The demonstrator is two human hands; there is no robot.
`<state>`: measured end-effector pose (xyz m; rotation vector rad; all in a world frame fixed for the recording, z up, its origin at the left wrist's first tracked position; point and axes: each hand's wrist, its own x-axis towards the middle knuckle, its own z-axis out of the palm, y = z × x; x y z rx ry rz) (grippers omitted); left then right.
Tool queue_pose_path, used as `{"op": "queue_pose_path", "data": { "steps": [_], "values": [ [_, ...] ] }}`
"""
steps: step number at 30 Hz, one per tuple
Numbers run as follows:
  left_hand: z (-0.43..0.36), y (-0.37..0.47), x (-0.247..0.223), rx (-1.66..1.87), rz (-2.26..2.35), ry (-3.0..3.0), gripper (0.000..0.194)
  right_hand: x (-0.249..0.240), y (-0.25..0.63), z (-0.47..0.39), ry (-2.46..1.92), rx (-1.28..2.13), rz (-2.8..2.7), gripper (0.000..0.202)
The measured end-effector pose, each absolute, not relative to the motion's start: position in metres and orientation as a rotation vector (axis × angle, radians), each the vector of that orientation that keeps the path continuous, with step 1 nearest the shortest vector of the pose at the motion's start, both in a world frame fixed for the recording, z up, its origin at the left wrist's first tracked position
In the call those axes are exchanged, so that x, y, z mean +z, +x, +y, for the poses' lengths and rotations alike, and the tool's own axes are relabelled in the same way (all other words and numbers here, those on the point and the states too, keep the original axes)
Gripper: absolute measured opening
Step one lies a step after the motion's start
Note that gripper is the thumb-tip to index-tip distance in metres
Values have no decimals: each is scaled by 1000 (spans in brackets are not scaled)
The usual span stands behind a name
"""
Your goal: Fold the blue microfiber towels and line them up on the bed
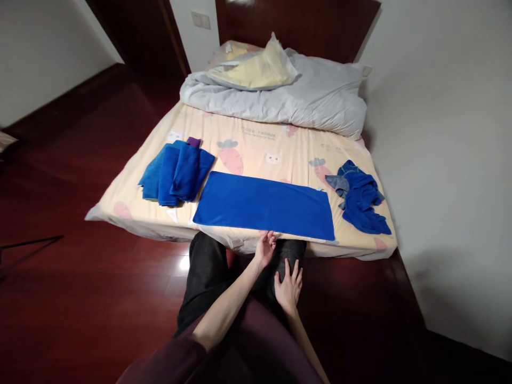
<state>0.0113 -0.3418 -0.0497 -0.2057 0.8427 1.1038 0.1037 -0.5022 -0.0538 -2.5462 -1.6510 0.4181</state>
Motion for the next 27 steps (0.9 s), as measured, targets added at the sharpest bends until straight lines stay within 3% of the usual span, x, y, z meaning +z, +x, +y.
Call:
{"op": "queue_pose_path", "data": {
  "steps": [16,27],
  "values": [
    [-344,17,-75,1189,722,-142,25,-67,117,-486,-2365,443,-1487,57],
    [-338,16,-83,1141,793,-295,20,3,104,-261,-1828,417,-1693,48]
  ]
}}
